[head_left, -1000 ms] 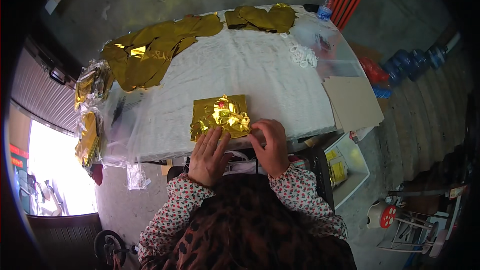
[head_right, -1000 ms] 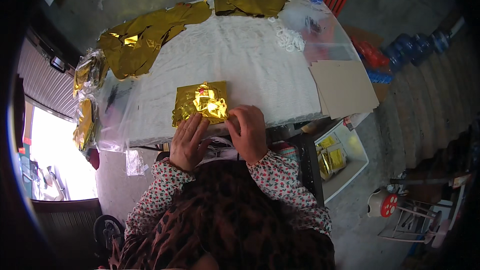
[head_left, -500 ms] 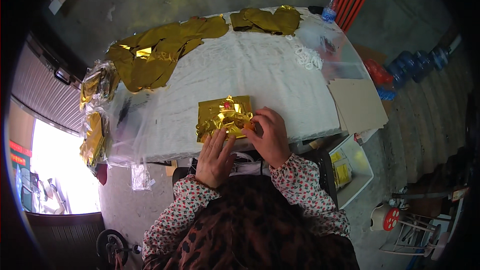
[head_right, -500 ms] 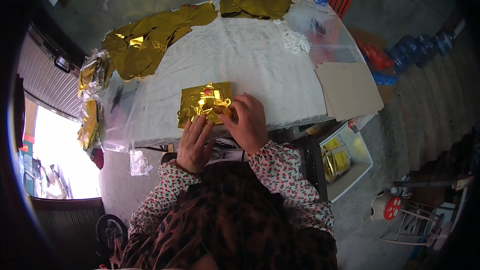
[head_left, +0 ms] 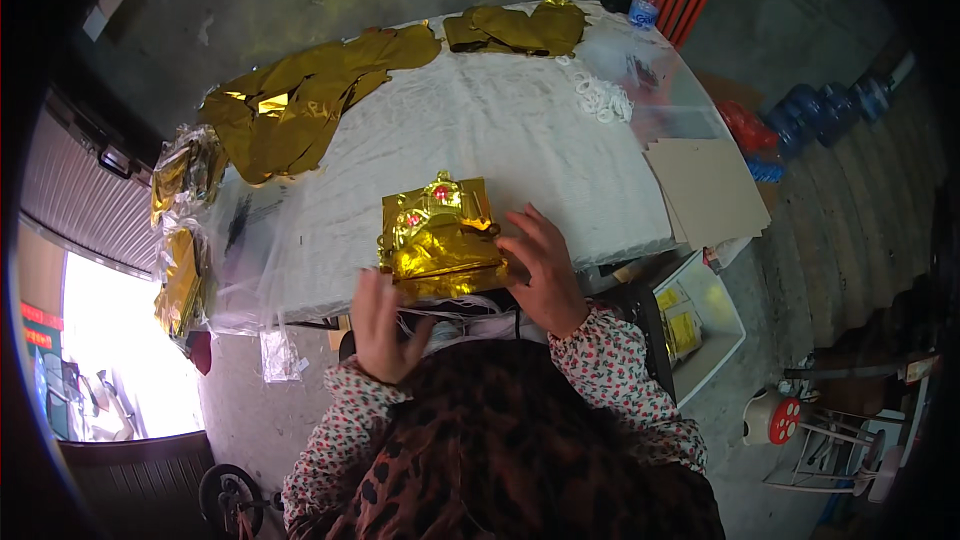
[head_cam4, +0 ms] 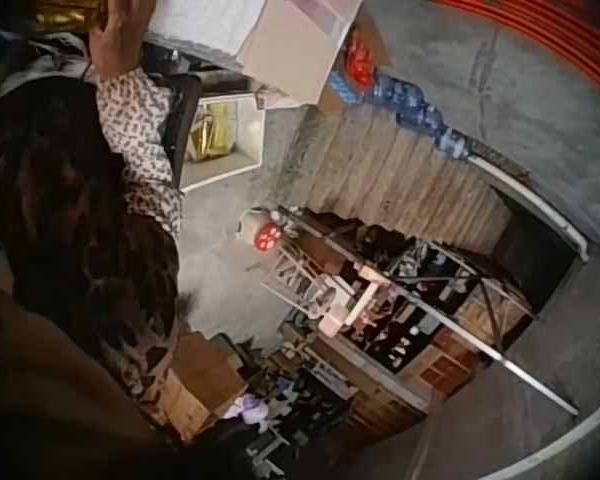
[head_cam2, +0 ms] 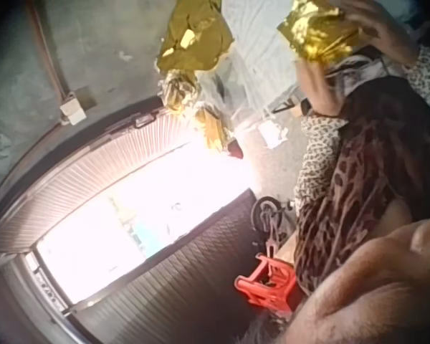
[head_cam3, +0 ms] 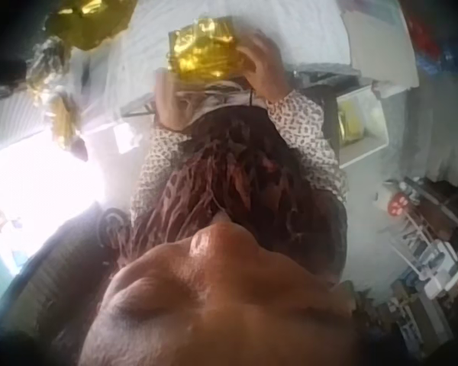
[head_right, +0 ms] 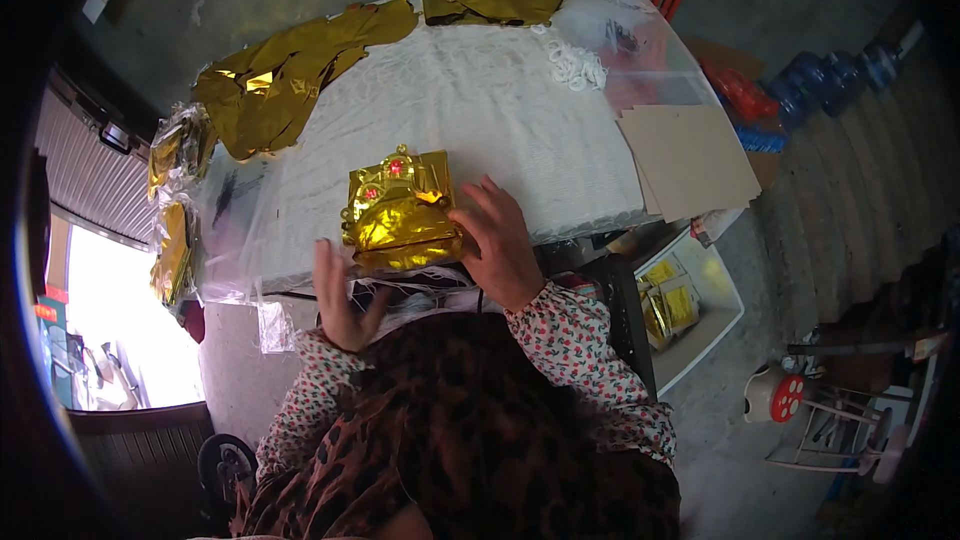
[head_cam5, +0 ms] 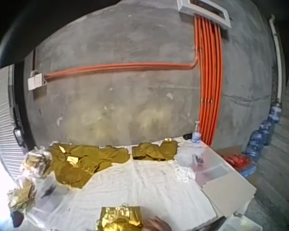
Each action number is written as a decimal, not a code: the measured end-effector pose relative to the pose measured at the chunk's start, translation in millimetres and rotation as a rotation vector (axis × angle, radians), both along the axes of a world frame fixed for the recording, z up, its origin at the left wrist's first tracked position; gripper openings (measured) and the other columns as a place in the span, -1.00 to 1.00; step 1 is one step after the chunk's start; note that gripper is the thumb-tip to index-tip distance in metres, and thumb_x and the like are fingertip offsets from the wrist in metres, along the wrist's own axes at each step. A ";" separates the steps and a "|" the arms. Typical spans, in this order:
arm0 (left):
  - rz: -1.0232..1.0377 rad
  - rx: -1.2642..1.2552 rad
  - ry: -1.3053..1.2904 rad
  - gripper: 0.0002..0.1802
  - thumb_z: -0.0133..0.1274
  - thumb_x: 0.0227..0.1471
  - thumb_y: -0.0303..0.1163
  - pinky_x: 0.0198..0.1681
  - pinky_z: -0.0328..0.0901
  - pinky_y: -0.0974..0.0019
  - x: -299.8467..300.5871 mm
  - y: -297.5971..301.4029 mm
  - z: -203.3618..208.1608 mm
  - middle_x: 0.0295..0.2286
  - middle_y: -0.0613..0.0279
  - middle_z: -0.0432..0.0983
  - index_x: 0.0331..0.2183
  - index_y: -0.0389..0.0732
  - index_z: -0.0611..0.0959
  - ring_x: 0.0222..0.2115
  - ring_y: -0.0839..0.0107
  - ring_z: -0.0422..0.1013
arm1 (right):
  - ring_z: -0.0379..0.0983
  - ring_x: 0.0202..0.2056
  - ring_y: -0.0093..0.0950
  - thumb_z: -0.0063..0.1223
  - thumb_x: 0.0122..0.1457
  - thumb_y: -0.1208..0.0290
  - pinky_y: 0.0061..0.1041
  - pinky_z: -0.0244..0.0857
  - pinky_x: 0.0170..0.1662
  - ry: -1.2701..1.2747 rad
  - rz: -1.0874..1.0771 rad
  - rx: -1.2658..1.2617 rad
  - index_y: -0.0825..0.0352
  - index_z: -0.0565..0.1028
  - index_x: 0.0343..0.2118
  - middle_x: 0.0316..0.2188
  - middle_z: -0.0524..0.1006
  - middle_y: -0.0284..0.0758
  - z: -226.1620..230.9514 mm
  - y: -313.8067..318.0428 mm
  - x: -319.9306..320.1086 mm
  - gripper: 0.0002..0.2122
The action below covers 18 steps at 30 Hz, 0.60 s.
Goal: The person folds a gold foil balloon by hand, places it onto a cardboard backing, and slides both into a plastic sleeve. They then place a white plastic clip inside the sleeve and press the package flat.
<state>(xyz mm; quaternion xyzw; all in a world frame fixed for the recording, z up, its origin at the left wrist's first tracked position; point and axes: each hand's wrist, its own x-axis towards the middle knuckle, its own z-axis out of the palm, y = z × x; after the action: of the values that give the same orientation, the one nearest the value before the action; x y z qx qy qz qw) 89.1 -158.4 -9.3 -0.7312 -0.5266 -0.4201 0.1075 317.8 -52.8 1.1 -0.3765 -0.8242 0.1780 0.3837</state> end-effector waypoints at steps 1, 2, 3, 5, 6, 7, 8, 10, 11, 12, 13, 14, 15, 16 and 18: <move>0.061 0.012 0.042 0.06 0.33 -0.28 -0.35 0.17 0.04 -0.07 -7.0 2.6 3.9 0.19 -0.11 0.07 0.20 -0.33 0.11 0.19 -0.14 0.04 | 0.09 0.21 -0.15 0.30 -0.17 0.51 -0.19 0.04 0.22 -0.016 0.002 0.031 0.31 0.43 -0.13 0.09 0.30 -0.20 -2.4 -1.0 3.0 -0.55; 0.060 0.011 0.043 0.06 0.33 -0.28 -0.35 0.17 0.04 -0.07 -10.8 6.7 15.7 0.19 -0.11 0.07 0.20 -0.33 0.11 0.19 -0.14 0.04 | 0.08 0.22 -0.15 0.29 -0.17 0.53 -0.19 0.03 0.22 -0.031 0.004 0.062 0.30 0.43 -0.13 0.10 0.29 -0.21 -4.9 -1.1 5.4 -0.54; 0.107 -0.183 0.046 0.10 0.34 -0.30 -0.34 0.19 0.00 -0.06 -13.6 10.8 30.6 0.19 -0.11 0.07 0.20 -0.35 0.08 0.21 -0.15 -0.01 | 0.08 0.22 -0.15 0.29 -0.17 0.53 -0.19 0.03 0.22 -0.030 0.003 0.060 0.30 0.43 -0.13 0.10 0.29 -0.21 -5.9 -1.6 7.4 -0.54; 0.147 -0.444 0.074 0.19 0.35 -0.36 -0.34 0.24 -0.10 -0.01 -23.5 21.8 38.2 0.19 -0.10 0.06 0.22 -0.35 0.01 0.25 -0.12 -0.12 | 0.08 0.21 -0.15 0.28 -0.20 0.56 -0.19 0.03 0.22 -0.044 -0.029 0.038 0.29 0.41 -0.09 0.10 0.29 -0.22 -5.1 -3.9 10.7 -0.50; 0.150 -0.443 0.075 0.19 0.35 -0.36 -0.34 0.24 -0.10 -0.01 -27.3 25.0 40.7 0.19 -0.10 0.06 0.22 -0.35 0.01 0.25 -0.12 -0.12 | 0.08 0.21 -0.15 0.28 -0.20 0.56 -0.19 0.03 0.22 -0.042 -0.026 0.040 0.29 0.41 -0.09 0.10 0.29 -0.22 -5.0 -4.1 11.2 -0.50; 0.114 -0.470 0.095 0.19 0.35 -0.36 -0.35 0.24 -0.10 -0.01 -30.1 28.0 43.0 0.17 -0.09 0.10 0.22 -0.35 0.00 0.24 -0.07 -0.07 | 0.08 0.21 -0.15 0.28 -0.21 0.56 -0.18 0.03 0.22 -0.050 -0.026 0.056 0.30 0.40 -0.06 0.11 0.28 -0.22 -5.7 -3.9 12.0 -0.46; 0.076 -0.499 0.114 0.19 0.34 -0.36 -0.36 0.23 -0.09 -0.01 -32.4 29.8 43.9 0.16 -0.08 0.13 0.22 -0.36 -0.01 0.23 -0.02 -0.02 | 0.08 0.22 -0.15 0.29 -0.22 0.55 -0.17 0.03 0.22 -0.058 -0.027 0.071 0.30 0.38 -0.03 0.11 0.28 -0.21 -6.0 -4.3 12.5 -0.42; 0.021 -0.513 0.048 0.19 0.33 -0.35 -0.37 0.23 -0.09 0.00 -35.6 32.1 43.5 0.14 -0.06 0.17 0.23 -0.34 -0.02 0.21 0.04 0.03 | 0.07 0.22 -0.15 0.30 -0.22 0.54 -0.15 0.02 0.22 -0.094 -0.030 0.079 0.31 0.36 0.01 0.12 0.27 -0.21 -4.3 -5.9 14.5 -0.39; -0.041 -0.525 -0.019 0.19 0.32 -0.35 -0.39 0.23 -0.09 0.00 -36.4 34.0 41.6 0.12 -0.05 0.21 0.23 -0.33 -0.03 0.20 0.09 0.09 | 0.07 0.22 -0.16 0.31 -0.22 0.52 -0.12 0.02 0.22 -0.133 -0.040 0.089 0.31 0.33 0.04 0.12 0.26 -0.20 -3.9 -6.4 16.3 -0.36; -0.044 -0.525 -0.019 0.19 0.32 -0.35 -0.39 0.23 -0.09 0.00 -37.7 34.5 38.3 0.12 -0.05 0.21 0.23 -0.33 -0.03 0.20 0.09 0.09 | 0.07 0.22 -0.16 0.31 -0.22 0.52 -0.12 0.02 0.22 -0.134 -0.042 0.088 0.31 0.33 0.04 0.12 0.26 -0.20 -6.9 -6.1 17.9 -0.36; -0.039 -0.545 -0.024 0.18 0.31 -0.34 -0.40 0.23 -0.09 0.00 -39.0 34.3 34.2 0.10 -0.04 0.25 0.24 -0.32 -0.04 0.17 0.11 0.13 | 0.06 0.22 -0.15 0.31 -0.22 0.50 -0.10 0.00 0.22 -0.159 -0.042 0.112 0.31 0.32 0.06 0.13 0.25 -0.19 -11.7 -5.2 19.1 -0.34; -0.034 -0.566 -0.028 0.18 0.30 -0.33 -0.42 0.23 -0.08 0.00 -39.3 34.0 32.4 0.08 -0.03 0.28 0.24 -0.30 -0.06 0.15 0.14 0.17 | 0.05 0.23 -0.15 0.32 -0.22 0.48 -0.07 -0.01 0.22 -0.185 -0.040 0.136 0.31 0.31 0.08 0.14 0.24 -0.18 -12.6 -5.2 19.4 -0.32; -0.035 -0.568 -0.028 0.18 0.30 -0.33 -0.42 0.23 -0.08 0.00 -38.7 34.1 32.2 0.08 -0.03 0.28 0.24 -0.30 -0.06 0.15 0.14 0.17 | 0.05 0.23 -0.15 0.32 -0.22 0.48 -0.07 -0.01 0.22 -0.185 -0.041 0.134 0.31 0.31 0.08 0.14 0.24 -0.18 -12.5 -4.7 19.6 -0.32; -0.035 -0.558 -0.026 0.16 0.28 -0.33 -0.44 0.22 -0.07 0.00 -37.6 34.3 32.6 0.09 -0.06 0.26 0.24 -0.30 -0.04 0.16 0.11 0.15 | 0.04 0.23 -0.15 0.32 -0.22 0.45 -0.05 -0.02 0.22 -0.220 -0.035 0.143 0.32 0.30 0.08 0.14 0.23 -0.17 -11.7 -3.1 19.4 -0.31; -0.036 -0.550 -0.024 0.14 0.26 -0.33 -0.46 0.22 -0.05 0.01 -35.0 35.3 34.3 0.09 -0.08 0.24 0.24 -0.29 -0.02 0.17 0.08 0.13 | 0.03 0.24 -0.14 0.32 -0.22 0.43 -0.04 -0.04 0.23 -0.256 -0.030 0.150 0.32 0.30 0.08 0.15 0.22 -0.15 -4.8 1.3 17.8 -0.31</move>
<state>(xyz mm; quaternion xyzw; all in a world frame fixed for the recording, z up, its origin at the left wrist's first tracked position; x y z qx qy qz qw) 54.1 -123.1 25.0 -0.7370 -0.6091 -0.2720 -0.1089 335.5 -51.5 -3.7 -0.3785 -0.8718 0.0605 0.3051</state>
